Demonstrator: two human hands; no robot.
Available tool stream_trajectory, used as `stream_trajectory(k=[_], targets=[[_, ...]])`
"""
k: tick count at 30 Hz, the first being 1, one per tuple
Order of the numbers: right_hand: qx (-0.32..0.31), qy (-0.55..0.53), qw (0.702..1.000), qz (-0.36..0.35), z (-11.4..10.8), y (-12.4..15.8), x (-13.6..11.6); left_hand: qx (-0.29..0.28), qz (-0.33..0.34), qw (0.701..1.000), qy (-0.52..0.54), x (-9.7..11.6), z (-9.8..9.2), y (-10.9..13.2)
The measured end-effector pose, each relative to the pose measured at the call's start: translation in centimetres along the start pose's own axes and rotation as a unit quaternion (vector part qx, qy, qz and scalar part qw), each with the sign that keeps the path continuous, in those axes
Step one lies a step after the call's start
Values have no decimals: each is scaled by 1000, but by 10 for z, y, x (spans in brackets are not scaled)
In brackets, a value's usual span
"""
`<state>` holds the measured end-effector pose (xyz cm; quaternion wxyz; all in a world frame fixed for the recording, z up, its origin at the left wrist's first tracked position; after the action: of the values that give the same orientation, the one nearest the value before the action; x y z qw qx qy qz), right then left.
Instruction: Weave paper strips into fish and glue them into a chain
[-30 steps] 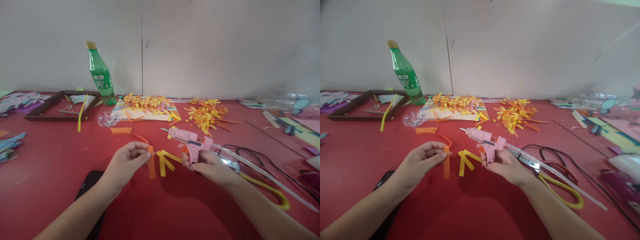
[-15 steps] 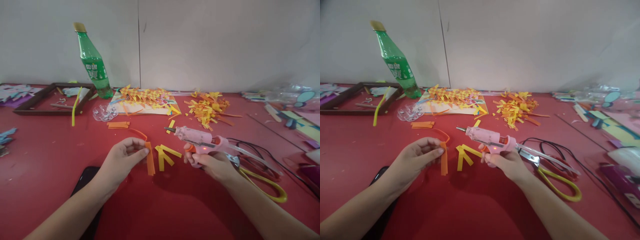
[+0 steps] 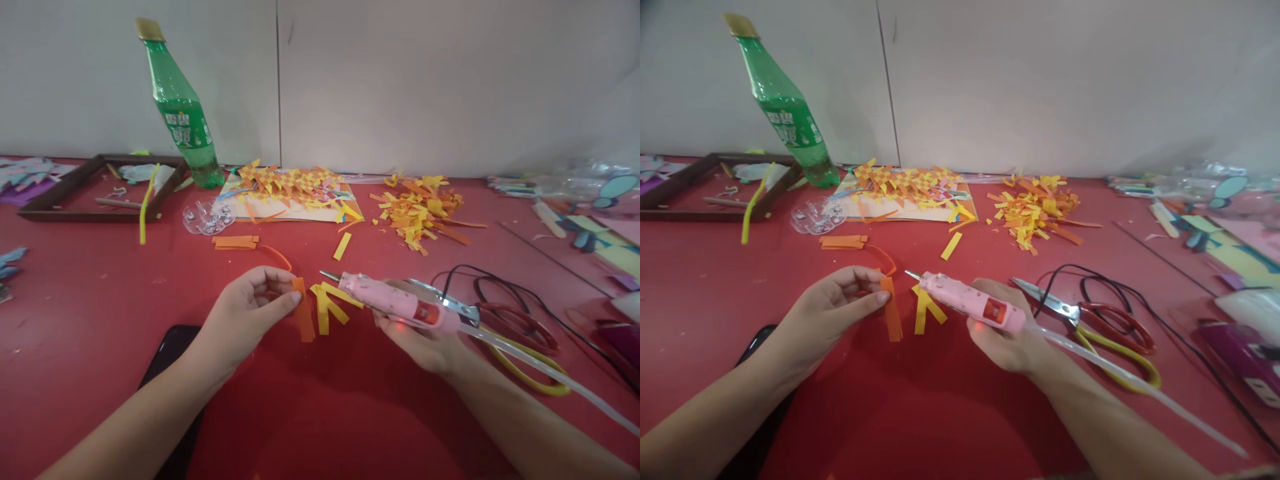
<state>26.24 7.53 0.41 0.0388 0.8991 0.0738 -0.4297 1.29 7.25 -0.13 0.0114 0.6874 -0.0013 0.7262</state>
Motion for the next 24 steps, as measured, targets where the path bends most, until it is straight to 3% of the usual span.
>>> stream_trajectory(k=[6,13,19,24], targets=[[-5,48,996,-69,2,0,-16,17,-11,1000,-18,1,-1,0],[-23,8,997,-72,4,1,-21,-1,2,999,-43,1,-1,-1],[-2,0,988,-156,7,7,-29,-14,27,997,-64,3,0,0],[-3,-9,992,-122,10,3,-24,-15,25,998,-63,2,-1,0]])
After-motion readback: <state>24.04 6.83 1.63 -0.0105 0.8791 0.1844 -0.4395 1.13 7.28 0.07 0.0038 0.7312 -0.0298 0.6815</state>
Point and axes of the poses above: each hand's wrist, its own y-axis away from the middle knuckle, its own z-axis out of the palm, x = y × z, the point moved 5 cm from there along -y, towards the middle knuckle, and after that the axes turned 14 degrees about z, right-handed, at the moved point
